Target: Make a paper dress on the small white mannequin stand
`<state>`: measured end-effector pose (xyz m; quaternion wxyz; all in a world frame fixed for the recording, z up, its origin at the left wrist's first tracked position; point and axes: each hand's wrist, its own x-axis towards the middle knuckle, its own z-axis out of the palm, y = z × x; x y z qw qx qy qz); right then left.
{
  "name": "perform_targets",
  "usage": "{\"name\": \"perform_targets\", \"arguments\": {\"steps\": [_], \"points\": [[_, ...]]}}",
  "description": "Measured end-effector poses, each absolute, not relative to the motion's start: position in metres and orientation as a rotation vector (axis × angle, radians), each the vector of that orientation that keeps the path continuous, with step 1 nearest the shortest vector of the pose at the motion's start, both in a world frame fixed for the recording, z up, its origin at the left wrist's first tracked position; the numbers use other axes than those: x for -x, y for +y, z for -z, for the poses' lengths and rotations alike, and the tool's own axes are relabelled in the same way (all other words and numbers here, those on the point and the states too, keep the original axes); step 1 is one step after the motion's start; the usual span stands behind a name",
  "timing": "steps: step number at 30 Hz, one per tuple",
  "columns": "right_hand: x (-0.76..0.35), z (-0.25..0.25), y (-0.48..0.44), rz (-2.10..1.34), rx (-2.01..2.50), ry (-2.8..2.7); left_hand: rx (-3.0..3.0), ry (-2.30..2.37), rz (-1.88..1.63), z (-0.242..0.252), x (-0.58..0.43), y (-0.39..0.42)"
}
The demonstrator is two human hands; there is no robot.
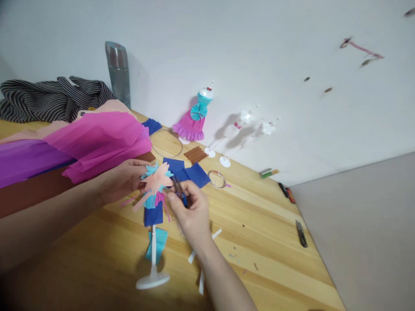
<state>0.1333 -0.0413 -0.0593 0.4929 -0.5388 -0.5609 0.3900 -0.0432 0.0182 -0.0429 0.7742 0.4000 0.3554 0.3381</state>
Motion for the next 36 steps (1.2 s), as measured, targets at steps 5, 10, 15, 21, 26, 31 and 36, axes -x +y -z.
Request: {"name": "perform_targets", "arguments": {"steps": [5, 10, 15, 21, 26, 31, 36], "points": [[-0.141, 0.061, -0.031, -0.870, 1.234, -1.185, -1.126, 0.839, -0.725, 0.056, 0.040, 0.017], [-0.137, 0.058, -0.032, -1.098, 1.188, -1.209, -1.509, 0.916, -0.759, 0.062, 0.031, 0.012], [-0.134, 0.054, -0.036, -1.091, 1.214, -1.402, -1.773, 0.940, -0.830, 0.068, 0.029, 0.006], [-0.134, 0.051, -0.042, -0.956, 1.195, -1.618, -2.311, 1.024, -0.921, 0.069, 0.032, 0.002], [-0.133, 0.052, -0.044, -0.713, 1.242, -1.679, -2.604, 0.991, -1.033, 0.069, 0.033, 0.001], [-0.134, 0.056, -0.039, -0.495, 1.211, -1.783, -2.606, 0.983, -1.047, 0.064, 0.033, -0.002], [-0.134, 0.057, -0.039, -0.454, 1.240, -1.792, -2.476, 1.027, -1.039, 0.059, 0.033, -0.004]]}}
